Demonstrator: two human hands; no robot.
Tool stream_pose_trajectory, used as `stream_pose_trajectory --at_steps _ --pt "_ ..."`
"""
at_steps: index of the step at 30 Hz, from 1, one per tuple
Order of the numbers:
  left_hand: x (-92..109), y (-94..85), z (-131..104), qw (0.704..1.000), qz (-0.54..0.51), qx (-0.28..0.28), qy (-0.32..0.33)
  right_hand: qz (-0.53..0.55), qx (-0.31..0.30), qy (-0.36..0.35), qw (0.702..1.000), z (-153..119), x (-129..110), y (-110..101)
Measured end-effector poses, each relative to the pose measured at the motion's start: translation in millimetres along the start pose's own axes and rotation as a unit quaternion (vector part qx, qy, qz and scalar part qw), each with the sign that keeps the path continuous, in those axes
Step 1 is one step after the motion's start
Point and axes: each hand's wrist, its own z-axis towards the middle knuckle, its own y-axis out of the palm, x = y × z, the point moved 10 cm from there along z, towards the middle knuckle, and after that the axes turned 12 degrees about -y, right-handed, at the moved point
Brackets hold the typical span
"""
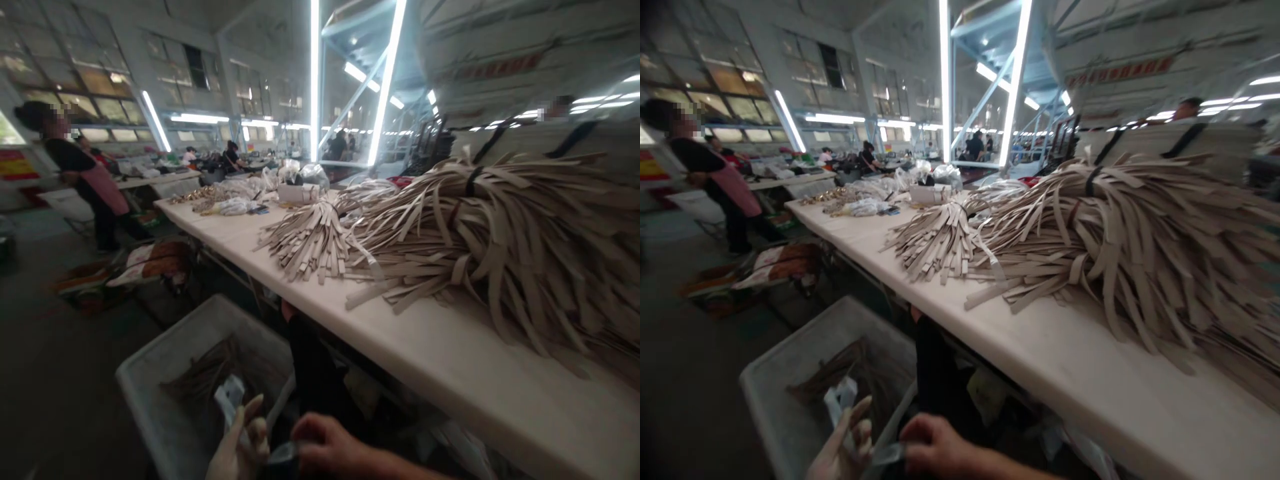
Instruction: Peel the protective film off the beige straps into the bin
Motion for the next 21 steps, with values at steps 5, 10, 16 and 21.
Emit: stream_pose_trajectory --at_steps 5,10,16,21 --pt "9.2 16.3 -34.2 0.993 0.100 -0.052 0.024 0.097 -0.120 -0.011 0.988 37.1 -39.3 44.4" --pt "-12.8 5.1 -33.1 0.974 0.206 -0.098 0.001 0.263 -0.149 0.022 0.953 83.1 -61.2 85.1" --pt "-30.1 -12.5 -34.7 0.945 0.322 -0.052 0.021 0.352 -0.056 0.064 0.932 112.6 -72.5 82.1" --pt "-50.5 -40.7 -21.4 0.917 0.398 -0.026 0.006 0.314 0.023 0.009 0.949 131.2 -86.5 46.5"
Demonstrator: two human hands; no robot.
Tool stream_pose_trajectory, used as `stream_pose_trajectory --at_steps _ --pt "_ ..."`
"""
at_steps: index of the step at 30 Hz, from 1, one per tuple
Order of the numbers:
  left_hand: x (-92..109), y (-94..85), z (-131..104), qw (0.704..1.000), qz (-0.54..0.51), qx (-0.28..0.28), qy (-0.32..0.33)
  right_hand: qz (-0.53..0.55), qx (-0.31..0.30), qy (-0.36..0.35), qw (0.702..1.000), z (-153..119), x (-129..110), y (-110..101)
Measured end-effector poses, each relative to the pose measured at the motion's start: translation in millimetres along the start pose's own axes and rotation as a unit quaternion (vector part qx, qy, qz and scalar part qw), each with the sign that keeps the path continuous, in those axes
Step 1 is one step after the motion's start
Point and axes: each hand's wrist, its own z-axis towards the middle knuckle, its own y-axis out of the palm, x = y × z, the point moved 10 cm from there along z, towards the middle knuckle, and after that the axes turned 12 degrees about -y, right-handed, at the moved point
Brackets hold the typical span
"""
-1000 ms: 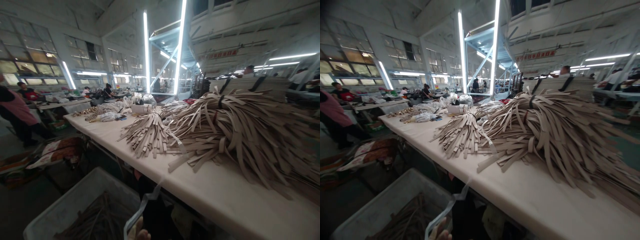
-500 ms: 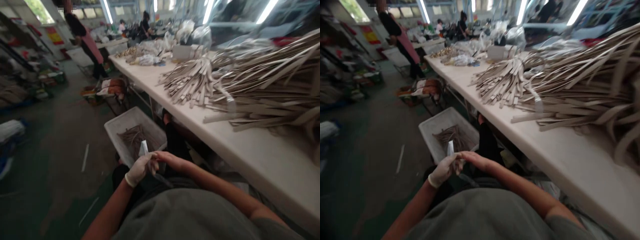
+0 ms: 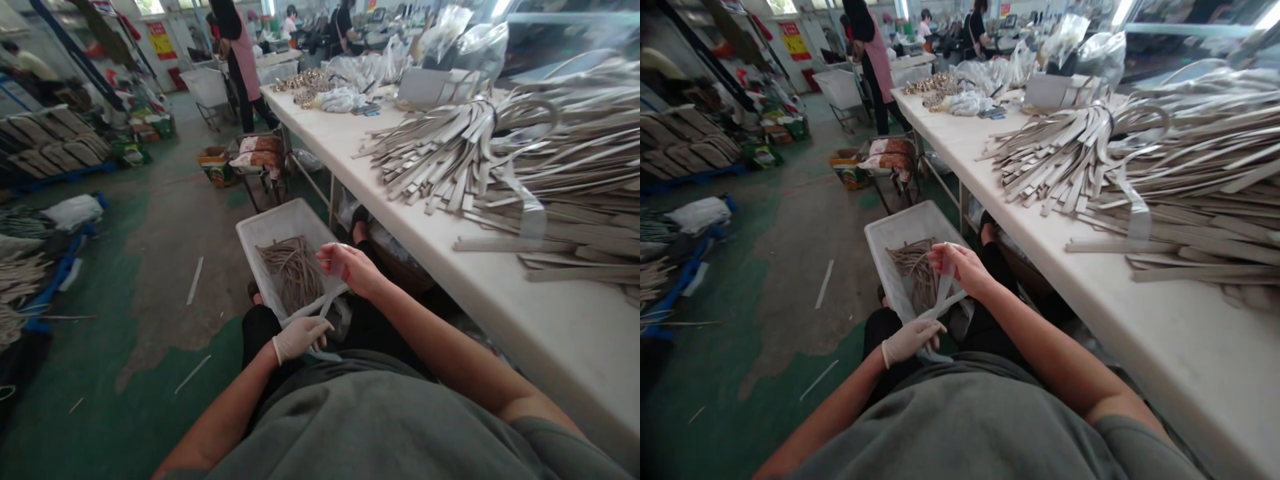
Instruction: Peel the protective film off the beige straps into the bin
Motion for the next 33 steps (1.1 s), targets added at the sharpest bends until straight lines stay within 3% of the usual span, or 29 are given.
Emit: stream_pose_trajectory --at_steps 4,7,10,13,16,18,22,24,26,27,28,29,31,32,33 --pt "-42.8 -15.1 23.9 0.999 0.025 0.028 -0.035 -0.055 -0.002 -0.045 0.997 3.1 -21.0 -4.8" --pt "-78.5 -28.8 43.6 0.988 0.098 0.075 -0.097 -0.083 0.006 -0.078 0.993 3.5 -34.7 -5.2" --pt "-96.3 -38.9 54.9 0.974 0.146 0.108 -0.137 -0.102 0.005 -0.099 0.990 3.7 -42.9 -3.9" --pt "-82.7 -52.3 53.1 0.967 0.169 0.146 -0.124 -0.131 -0.029 -0.112 0.985 2.3 -43.0 1.1" --pt "-38.8 -79.3 32.1 0.946 0.183 0.260 -0.062 -0.214 -0.072 -0.160 0.961 -3.0 -43.6 7.7" --pt "-7.6 -92.7 12.2 0.933 0.155 0.324 -0.012 -0.313 -0.110 -0.221 0.917 -11.4 -46.5 17.1" --pt "24.5 -90.5 -10.5 0.958 0.064 0.273 0.065 -0.486 -0.212 -0.327 0.782 -40.3 -38.2 41.9" --pt "31.2 -105.6 -34.8 0.925 0.094 0.356 0.089 -0.528 -0.232 -0.345 0.740 -52.3 -28.7 42.0" --pt "33.3 -121.9 -67.3 0.861 0.142 0.479 0.091 -0.543 -0.206 -0.341 0.739 -58.0 -21.9 31.0" --pt "32.1 -123.9 -78.0 0.846 0.144 0.505 0.088 -0.542 -0.185 -0.334 0.749 -59.5 -18.9 23.8" --pt "28.4 -121.3 -80.7 0.859 0.120 0.491 0.083 -0.539 -0.170 -0.326 0.758 -61.4 -15.4 18.3" --pt "22.1 -112.2 -74.0 0.896 0.072 0.433 0.074 -0.536 -0.168 -0.321 0.763 -64.1 -10.9 16.2" --pt "4.9 -70.4 -46.6 0.972 -0.081 0.220 0.024 -0.531 -0.208 -0.322 0.756 -72.7 -0.3 23.0" --pt "-2.0 -41.4 -34.8 0.981 -0.168 0.100 -0.011 -0.529 -0.235 -0.327 0.747 -78.1 4.0 29.0" --pt "-5.4 -13.7 -27.3 0.968 -0.248 -0.005 -0.041 -0.527 -0.258 -0.333 0.738 -83.3 6.8 34.4"
